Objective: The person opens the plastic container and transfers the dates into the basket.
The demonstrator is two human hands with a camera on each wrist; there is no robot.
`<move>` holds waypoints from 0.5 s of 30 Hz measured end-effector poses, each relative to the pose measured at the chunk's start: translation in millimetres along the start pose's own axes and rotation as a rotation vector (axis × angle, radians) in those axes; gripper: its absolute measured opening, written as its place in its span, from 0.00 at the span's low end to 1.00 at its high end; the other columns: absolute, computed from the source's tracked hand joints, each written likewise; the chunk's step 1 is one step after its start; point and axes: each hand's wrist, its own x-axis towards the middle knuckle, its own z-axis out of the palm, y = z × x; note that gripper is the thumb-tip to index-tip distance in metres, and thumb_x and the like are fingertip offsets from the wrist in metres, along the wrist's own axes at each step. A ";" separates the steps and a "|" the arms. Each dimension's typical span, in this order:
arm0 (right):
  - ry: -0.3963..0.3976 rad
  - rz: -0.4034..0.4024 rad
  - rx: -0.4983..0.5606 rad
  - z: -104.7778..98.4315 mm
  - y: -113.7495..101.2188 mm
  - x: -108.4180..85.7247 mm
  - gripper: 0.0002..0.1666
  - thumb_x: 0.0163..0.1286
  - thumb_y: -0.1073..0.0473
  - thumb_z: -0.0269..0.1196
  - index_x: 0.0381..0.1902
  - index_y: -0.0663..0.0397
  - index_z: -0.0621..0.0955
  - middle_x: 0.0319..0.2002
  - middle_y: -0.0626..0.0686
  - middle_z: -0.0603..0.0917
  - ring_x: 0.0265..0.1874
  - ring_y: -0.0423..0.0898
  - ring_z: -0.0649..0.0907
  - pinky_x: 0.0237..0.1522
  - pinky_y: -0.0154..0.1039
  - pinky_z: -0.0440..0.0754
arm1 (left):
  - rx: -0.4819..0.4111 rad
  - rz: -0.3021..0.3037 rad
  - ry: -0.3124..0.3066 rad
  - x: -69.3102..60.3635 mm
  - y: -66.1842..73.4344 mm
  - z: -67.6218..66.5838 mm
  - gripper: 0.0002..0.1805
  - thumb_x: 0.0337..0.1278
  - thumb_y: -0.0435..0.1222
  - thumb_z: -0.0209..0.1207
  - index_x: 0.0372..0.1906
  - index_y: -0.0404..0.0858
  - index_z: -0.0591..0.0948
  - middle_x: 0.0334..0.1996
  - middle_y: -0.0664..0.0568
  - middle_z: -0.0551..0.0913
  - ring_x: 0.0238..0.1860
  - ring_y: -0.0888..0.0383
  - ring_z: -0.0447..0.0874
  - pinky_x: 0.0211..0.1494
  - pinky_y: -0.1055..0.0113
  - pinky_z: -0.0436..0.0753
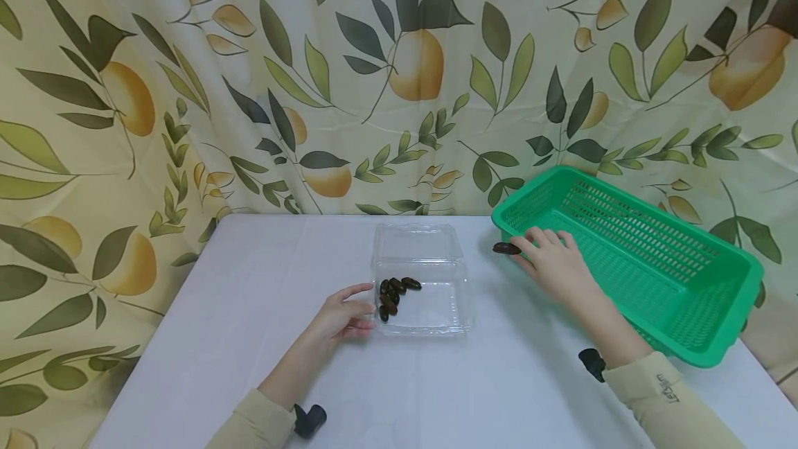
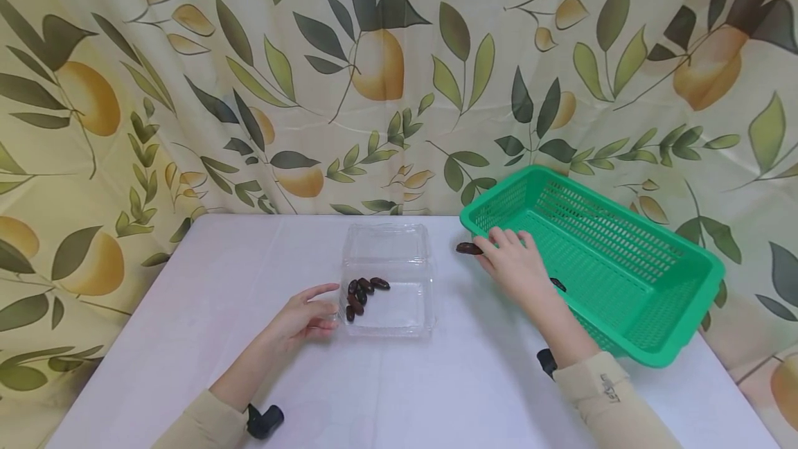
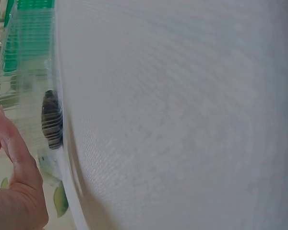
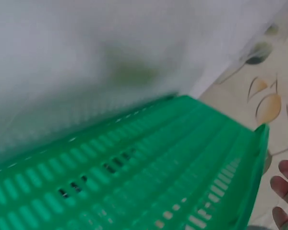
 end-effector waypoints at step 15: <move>-0.132 0.237 -0.013 -11.9 48.8 -29.3 0.19 0.60 0.59 0.63 0.49 0.53 0.74 0.41 0.60 0.73 0.40 0.59 0.73 0.47 0.62 0.65 | -0.008 0.018 -0.010 -2.1 1.3 -0.3 0.27 0.52 0.28 0.58 0.60 0.39 0.70 0.32 0.46 0.79 0.20 0.59 0.81 0.27 0.67 0.84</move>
